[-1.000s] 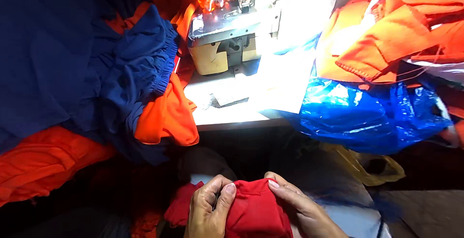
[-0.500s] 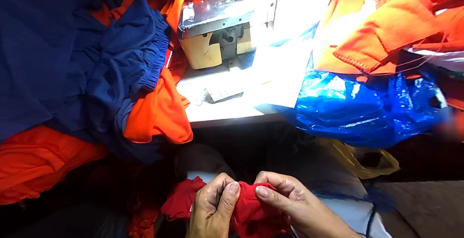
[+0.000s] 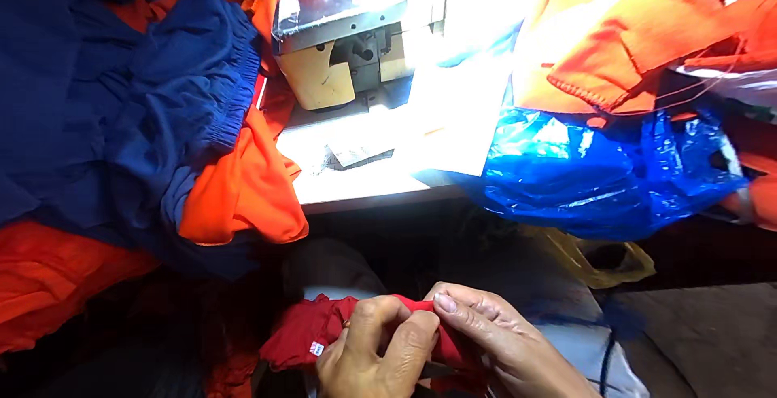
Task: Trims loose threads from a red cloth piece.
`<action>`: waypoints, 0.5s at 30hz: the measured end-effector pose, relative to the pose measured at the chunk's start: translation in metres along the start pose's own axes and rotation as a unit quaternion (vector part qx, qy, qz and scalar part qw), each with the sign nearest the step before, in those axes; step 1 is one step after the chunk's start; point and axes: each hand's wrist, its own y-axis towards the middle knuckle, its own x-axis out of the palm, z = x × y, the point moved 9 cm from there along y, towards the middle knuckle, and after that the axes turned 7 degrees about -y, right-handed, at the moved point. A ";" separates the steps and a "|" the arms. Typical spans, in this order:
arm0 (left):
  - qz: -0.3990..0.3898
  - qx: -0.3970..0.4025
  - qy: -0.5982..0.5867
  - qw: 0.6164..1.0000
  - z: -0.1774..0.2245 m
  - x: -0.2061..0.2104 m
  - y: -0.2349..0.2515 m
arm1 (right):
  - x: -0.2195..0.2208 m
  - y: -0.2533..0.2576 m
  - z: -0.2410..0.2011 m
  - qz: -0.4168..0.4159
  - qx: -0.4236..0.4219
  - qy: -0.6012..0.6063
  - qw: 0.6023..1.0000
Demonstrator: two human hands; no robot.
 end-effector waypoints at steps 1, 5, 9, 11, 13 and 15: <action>0.000 0.010 0.017 1.000 0.000 0.004 0.000 | 0.001 -0.001 -0.001 0.003 -0.006 -0.011 1.000; -0.002 0.003 -0.004 1.000 -0.005 0.009 0.001 | 0.001 -0.003 -0.005 -0.002 -0.033 -0.033 0.999; 0.046 -0.109 -0.225 0.967 -0.034 0.009 -0.007 | 0.004 -0.002 -0.006 -0.006 -0.044 -0.037 0.998; 0.097 -0.175 -0.353 0.914 -0.049 0.005 -0.012 | 0.003 -0.002 -0.004 0.004 -0.037 -0.021 0.999; 0.153 -0.214 -0.440 0.858 -0.061 -0.004 -0.014 | -0.001 -0.002 0.000 0.020 -0.018 0.001 1.000; 0.178 -0.210 -0.451 0.849 -0.065 -0.014 -0.013 | -0.004 -0.003 0.004 0.033 0.004 0.021 0.999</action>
